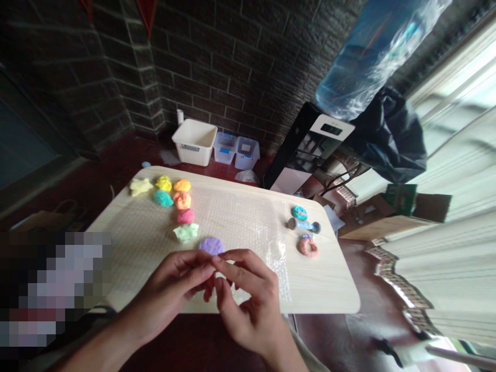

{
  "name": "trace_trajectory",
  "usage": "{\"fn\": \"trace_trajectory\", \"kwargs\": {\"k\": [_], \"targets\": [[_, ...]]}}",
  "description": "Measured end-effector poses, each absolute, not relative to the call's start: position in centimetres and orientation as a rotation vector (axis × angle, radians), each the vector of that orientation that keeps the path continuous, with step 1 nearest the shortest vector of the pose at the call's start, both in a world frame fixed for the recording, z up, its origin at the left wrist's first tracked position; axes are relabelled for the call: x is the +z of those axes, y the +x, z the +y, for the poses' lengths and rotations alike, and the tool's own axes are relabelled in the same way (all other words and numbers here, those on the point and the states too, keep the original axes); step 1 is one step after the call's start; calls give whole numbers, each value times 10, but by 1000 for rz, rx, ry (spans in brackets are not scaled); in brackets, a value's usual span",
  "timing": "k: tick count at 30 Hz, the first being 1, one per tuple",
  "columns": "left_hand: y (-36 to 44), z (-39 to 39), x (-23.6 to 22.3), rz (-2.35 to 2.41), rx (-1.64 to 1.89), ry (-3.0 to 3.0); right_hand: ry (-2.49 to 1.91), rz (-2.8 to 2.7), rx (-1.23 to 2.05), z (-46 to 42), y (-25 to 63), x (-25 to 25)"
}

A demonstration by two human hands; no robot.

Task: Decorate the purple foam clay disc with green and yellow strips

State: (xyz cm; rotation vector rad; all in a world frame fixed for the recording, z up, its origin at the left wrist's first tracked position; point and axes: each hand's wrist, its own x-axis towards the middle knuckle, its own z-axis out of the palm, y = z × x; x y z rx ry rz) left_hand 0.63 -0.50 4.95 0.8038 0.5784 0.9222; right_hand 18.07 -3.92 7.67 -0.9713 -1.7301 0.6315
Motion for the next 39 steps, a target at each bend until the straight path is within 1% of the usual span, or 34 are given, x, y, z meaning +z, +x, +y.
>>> {"fn": "trace_trajectory", "kwargs": {"k": [3,13,17,22,30,39], "targets": [[5,-5,51,555,912,769,-949,-1708,607,-41,181,77],[2,-5,53,493,853,698,-932,-1657,701,-43,180,74],[3,-6,53,475,831,690,-936,-1694,670,-44,180,75],[4,-4,52,532,879,796,-969,-1709,573,-42,182,75],[2,-5,55,633,878,1099,-967,-1699,591,-42,182,78],[1,-7,56,643,903,1157,-958,-1685,584,-43,181,75]]}}
